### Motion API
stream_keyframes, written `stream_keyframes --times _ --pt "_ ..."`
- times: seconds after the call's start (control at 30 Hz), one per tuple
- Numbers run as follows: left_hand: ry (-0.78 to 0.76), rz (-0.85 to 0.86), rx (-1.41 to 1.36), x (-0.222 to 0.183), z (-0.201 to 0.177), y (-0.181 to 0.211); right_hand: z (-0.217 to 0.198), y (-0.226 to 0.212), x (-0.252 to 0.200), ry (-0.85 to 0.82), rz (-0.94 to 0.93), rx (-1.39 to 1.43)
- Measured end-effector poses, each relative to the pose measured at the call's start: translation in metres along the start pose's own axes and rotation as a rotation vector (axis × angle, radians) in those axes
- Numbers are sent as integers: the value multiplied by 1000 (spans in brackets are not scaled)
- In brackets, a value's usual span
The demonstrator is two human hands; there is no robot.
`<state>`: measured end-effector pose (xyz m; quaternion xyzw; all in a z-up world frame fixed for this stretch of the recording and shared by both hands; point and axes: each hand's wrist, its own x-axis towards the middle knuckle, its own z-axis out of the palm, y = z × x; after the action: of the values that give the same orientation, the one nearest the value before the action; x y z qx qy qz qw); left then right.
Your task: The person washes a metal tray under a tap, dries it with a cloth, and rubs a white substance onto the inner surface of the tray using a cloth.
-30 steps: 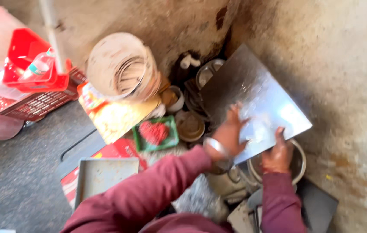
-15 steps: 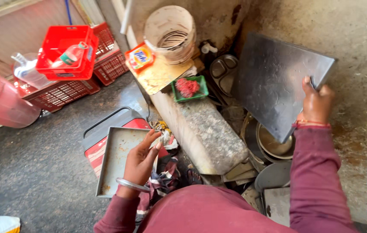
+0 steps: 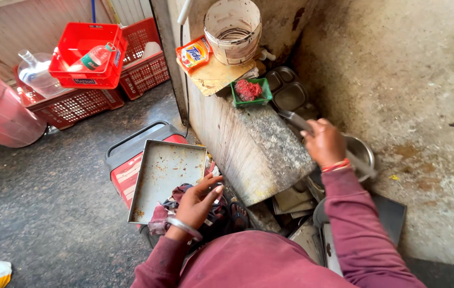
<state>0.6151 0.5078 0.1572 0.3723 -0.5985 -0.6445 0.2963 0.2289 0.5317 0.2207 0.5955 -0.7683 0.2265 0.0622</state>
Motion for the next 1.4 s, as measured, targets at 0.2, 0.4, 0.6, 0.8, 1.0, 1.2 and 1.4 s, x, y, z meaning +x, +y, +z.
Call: stream_keyframes --times 0.2,0.4,0.6,0.8,1.0,1.2,1.4 --pt "-200 -146 -28 20 23 -36 46 -73 -43 -60 -72 -35" --pt "-255 -494 -471 51 60 -72 78 -141 -42 -149 -208 -24" --pt "-240 -559 -785 58 78 -97 97 -154 -31 -383 -123 478" --pt "39 -259 -500 103 95 -149 79 -75 10 -281 -111 663" --pt "395 -162 37 128 115 -156 120 -43 151 -147 -203 298" --pt "434 -134 341 129 89 -117 185 -40 208 -395 -169 35" --pt "381 -172 207 93 96 -97 153 -14 219 -168 -212 489"
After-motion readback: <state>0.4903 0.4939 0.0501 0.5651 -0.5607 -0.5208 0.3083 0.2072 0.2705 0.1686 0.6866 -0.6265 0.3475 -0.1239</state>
